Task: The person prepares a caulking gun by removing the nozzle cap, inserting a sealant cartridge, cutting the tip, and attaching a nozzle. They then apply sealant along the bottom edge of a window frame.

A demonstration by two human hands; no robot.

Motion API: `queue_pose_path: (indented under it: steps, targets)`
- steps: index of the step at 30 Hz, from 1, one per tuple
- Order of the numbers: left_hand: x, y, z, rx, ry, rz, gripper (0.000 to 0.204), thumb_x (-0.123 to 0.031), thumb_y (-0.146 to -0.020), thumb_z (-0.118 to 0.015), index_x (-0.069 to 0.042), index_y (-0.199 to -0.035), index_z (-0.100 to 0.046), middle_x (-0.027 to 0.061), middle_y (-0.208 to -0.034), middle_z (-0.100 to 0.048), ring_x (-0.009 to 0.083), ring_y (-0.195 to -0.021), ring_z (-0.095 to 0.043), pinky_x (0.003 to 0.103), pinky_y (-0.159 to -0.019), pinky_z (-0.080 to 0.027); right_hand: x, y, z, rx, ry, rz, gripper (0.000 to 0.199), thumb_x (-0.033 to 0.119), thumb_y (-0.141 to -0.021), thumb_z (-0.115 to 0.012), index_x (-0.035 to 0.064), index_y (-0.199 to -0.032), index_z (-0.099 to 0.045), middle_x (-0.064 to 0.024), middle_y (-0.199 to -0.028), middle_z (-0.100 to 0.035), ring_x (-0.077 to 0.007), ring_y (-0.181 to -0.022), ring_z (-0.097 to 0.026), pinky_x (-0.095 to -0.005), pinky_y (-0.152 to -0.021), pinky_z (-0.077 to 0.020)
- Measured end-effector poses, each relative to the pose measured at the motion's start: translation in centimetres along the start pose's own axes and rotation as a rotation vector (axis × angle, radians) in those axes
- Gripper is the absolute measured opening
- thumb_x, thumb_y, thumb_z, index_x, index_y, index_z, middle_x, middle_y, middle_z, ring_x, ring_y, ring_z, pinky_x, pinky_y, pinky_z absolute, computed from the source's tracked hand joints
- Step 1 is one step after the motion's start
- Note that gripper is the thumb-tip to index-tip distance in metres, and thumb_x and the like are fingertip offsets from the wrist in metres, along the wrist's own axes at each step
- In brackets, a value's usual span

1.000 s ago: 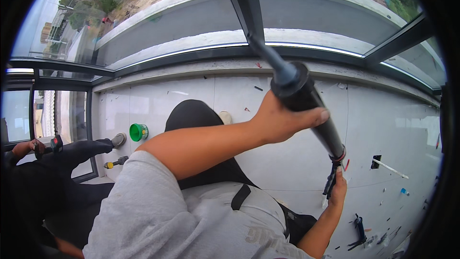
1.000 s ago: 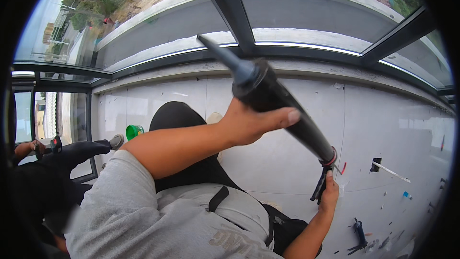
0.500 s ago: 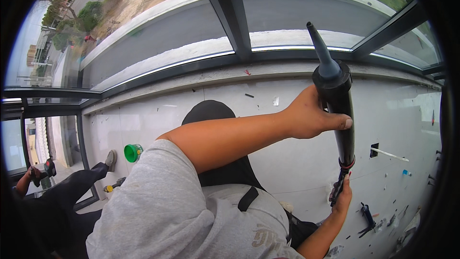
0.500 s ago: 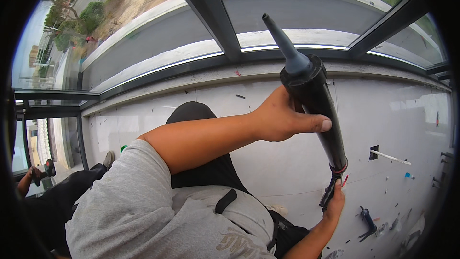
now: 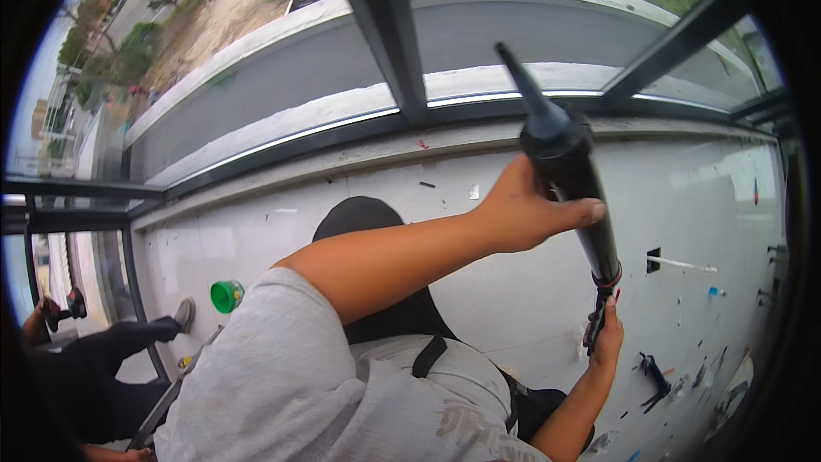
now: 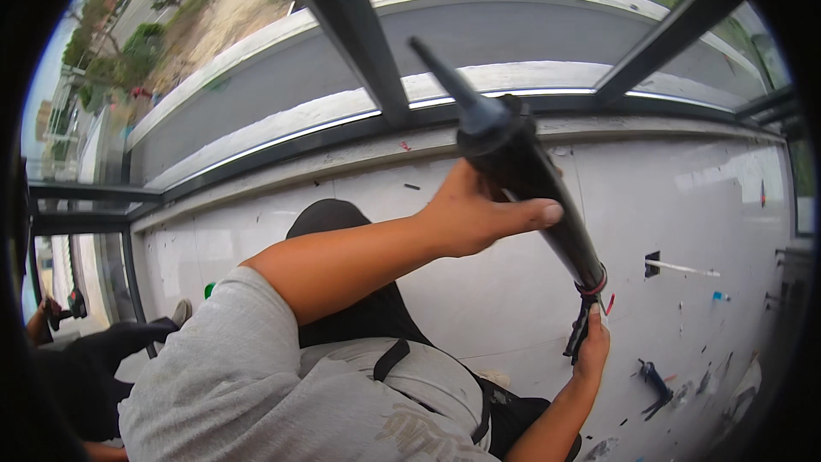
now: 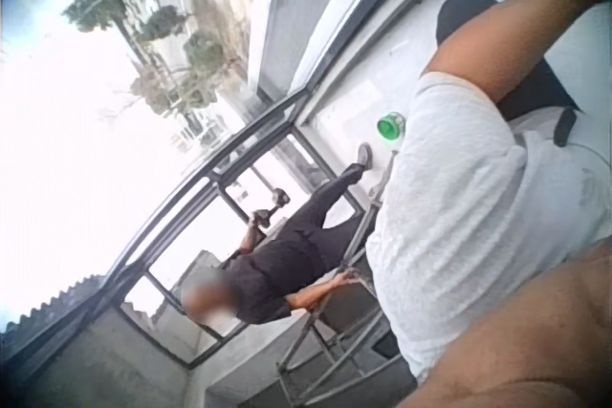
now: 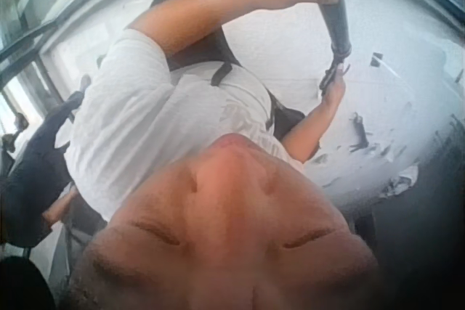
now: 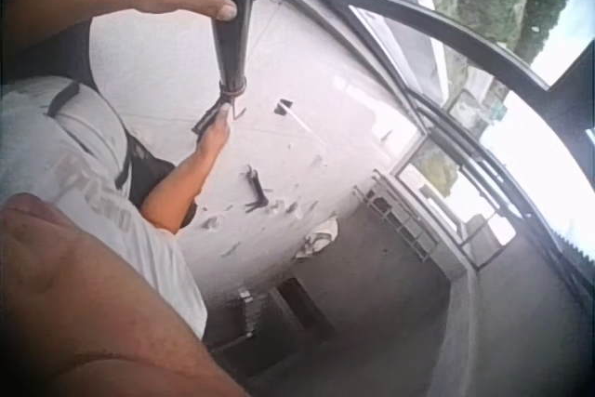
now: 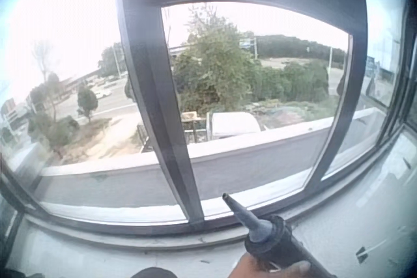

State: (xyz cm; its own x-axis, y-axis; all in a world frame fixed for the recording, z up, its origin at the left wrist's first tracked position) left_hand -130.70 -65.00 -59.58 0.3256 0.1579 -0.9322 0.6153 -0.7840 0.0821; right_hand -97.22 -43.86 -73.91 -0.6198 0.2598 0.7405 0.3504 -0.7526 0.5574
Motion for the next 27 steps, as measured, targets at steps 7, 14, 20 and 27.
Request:
queue_pose_path:
  steps: [7, 14, 20, 27]
  targets:
    - [0.8, 2.1, 0.0, -0.025, 0.316, -0.161, 0.086, -0.017, -0.074, -0.09, -0.008, -0.146, -0.043, 0.0155, -0.142, -0.054, 0.0274, -0.137, -0.05, 0.044, -0.117, -0.043, 3.7, 2.9, -4.0, 0.063, -0.178, 0.059, 0.054, 0.056, -0.099, -0.06, 0.0073, -0.075, -0.06, -0.001, -0.056, -0.053, -0.0107, -0.042, -0.047, -0.0263, -0.04, -0.0368]
    - [1.4, 3.1, 0.8, -0.119, 0.408, -0.014, 0.067, -0.024, -0.081, -0.083, -0.008, -0.137, -0.05, 0.0199, -0.14, -0.055, 0.0322, -0.138, -0.049, 0.048, -0.115, -0.042, 3.6, 4.2, -9.0, 0.174, -0.27, 0.082, 0.05, 0.054, -0.098, -0.061, 0.0048, -0.087, -0.061, -0.0034, -0.062, -0.056, -0.011, -0.046, -0.051, -0.0241, -0.042, -0.0418]
    - [1.3, 2.5, 3.5, -0.122, 0.373, -0.057, 0.055, -0.025, -0.083, -0.077, -0.006, -0.13, -0.054, 0.0219, -0.132, -0.06, 0.0328, -0.13, -0.055, 0.048, -0.114, -0.04, 4.3, 4.0, -11.3, 0.192, -0.362, 0.058, 0.055, 0.056, -0.101, -0.055, 0.0038, -0.085, -0.062, -0.0048, -0.065, -0.058, -0.0127, -0.052, -0.054, -0.0263, -0.048, -0.0459]
    - [1.4, 1.3, 5.9, -0.044, 0.199, -0.023, 0.065, -0.021, -0.077, -0.079, -0.004, -0.132, -0.049, 0.0243, -0.135, -0.058, 0.0382, -0.132, -0.055, 0.053, -0.118, -0.038, 5.0, 2.0, -14.2, 0.086, -0.349, 0.096, 0.058, 0.056, -0.104, -0.048, 0.0038, -0.083, -0.063, -0.0035, -0.066, -0.059, -0.0124, -0.055, -0.056, -0.0272, -0.051, -0.0477]
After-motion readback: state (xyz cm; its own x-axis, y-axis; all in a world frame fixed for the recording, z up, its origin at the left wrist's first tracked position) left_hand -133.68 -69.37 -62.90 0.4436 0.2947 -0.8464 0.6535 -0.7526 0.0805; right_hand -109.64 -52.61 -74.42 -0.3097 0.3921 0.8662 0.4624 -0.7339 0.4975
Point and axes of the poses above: each hand's wrist, its own y-axis away from the middle knuckle, its own z-axis out of the back of the hand, x = y × z, the point moved 2 cm from there along -y, towards the middle knuckle
